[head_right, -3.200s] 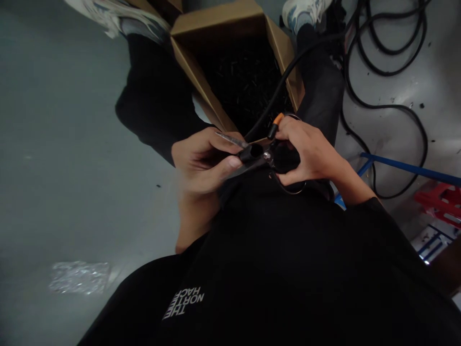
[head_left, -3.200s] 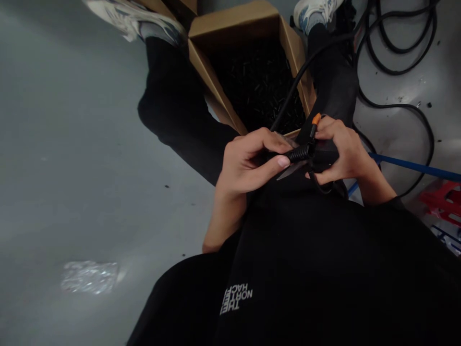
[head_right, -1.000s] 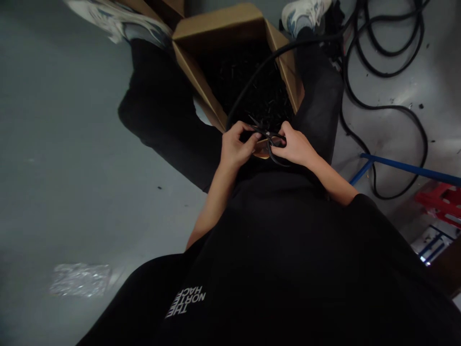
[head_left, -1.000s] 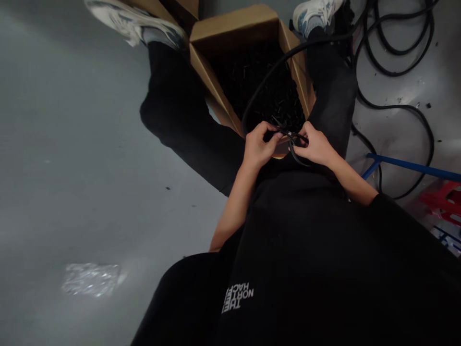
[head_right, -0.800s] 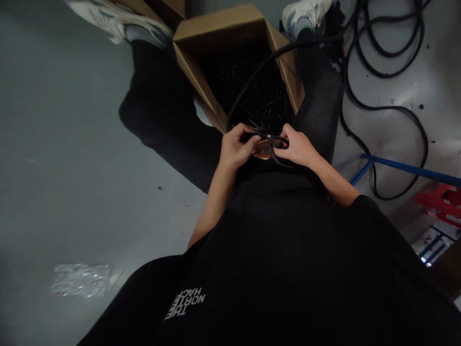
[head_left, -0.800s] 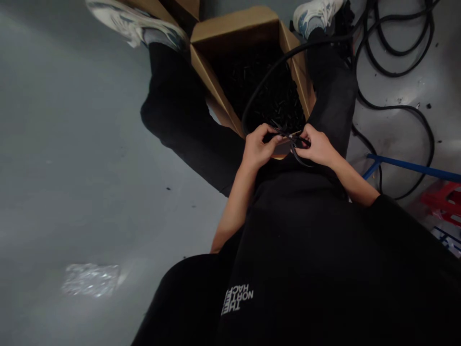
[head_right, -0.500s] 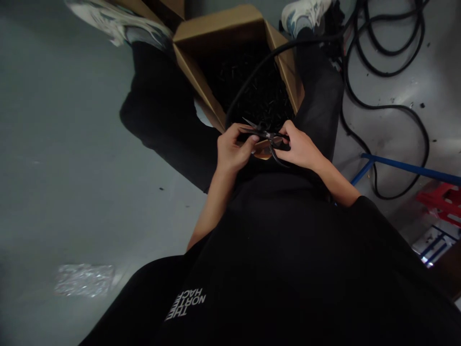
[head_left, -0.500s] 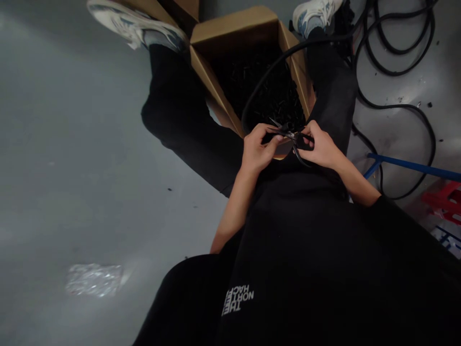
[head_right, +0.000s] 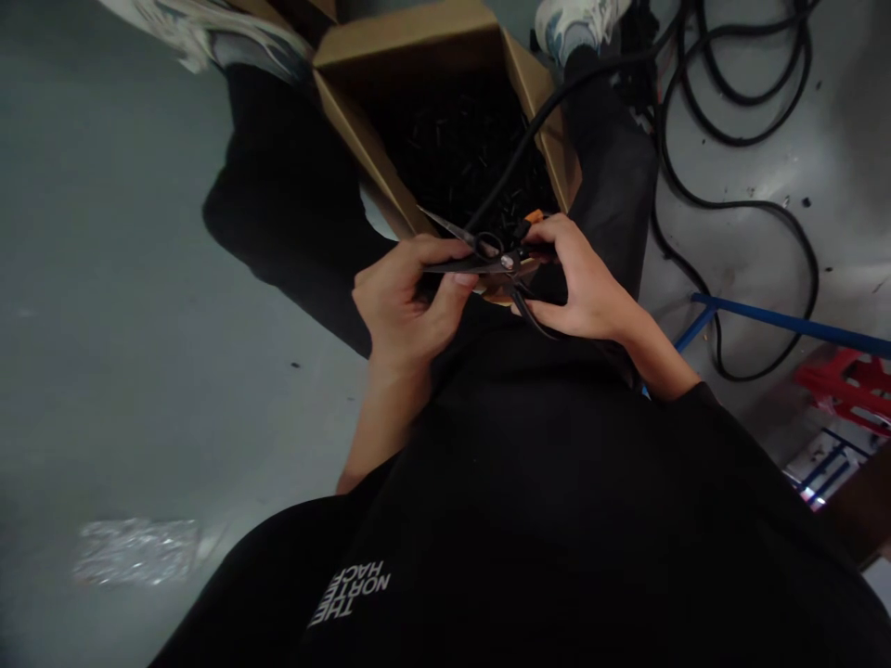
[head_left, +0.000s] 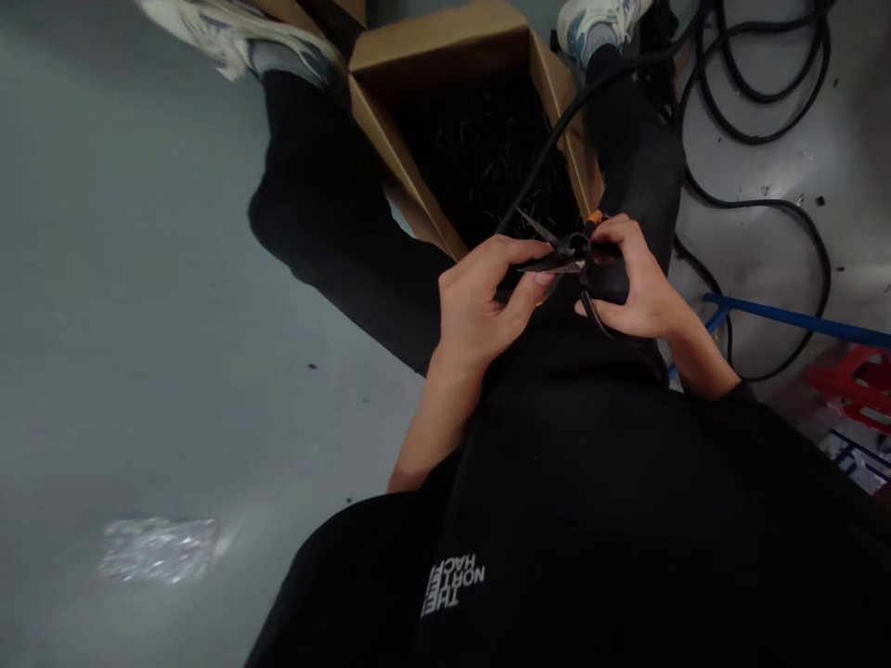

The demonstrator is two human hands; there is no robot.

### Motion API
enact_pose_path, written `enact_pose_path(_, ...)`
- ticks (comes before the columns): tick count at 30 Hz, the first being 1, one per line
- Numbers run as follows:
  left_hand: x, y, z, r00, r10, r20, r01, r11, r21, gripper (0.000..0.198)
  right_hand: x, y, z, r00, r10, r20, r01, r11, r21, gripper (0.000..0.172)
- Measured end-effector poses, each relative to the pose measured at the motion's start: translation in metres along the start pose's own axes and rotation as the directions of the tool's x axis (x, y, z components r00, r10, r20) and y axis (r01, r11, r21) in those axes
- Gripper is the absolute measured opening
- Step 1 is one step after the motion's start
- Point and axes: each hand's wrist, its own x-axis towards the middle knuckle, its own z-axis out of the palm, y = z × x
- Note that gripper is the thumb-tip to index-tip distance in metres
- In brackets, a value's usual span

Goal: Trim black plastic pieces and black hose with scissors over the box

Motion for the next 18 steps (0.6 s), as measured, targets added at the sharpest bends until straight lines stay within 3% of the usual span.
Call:
enact_pose_path(4, 0.001, 0.001, -0.004, 1.0, -0.006, 0.017, 0.006, 0.999, -0.04, 0.043, -0.003, 0.004, 0.001, 1.0, -0.007, -0.006, 0.007, 1.0, 0.014, 0.084)
enact_pose_path(12, 0.01, 0.003, -0.011, 0.981, 0.065, 0.185, -0.022, 0.974, -0.223, 0.038, -0.001, -0.001, -0.004, 0.999, -0.036, -0.002, 0.036, 0.998, -0.043, 0.084)
enact_pose_path(18, 0.013, 0.003, -0.014, 0.963, -0.022, 0.269, 0.09, 0.966, -0.243, 0.047, -0.003, -0.006, -0.006, 0.999, -0.052, -0.017, 0.051, 0.997, -0.057, 0.077)
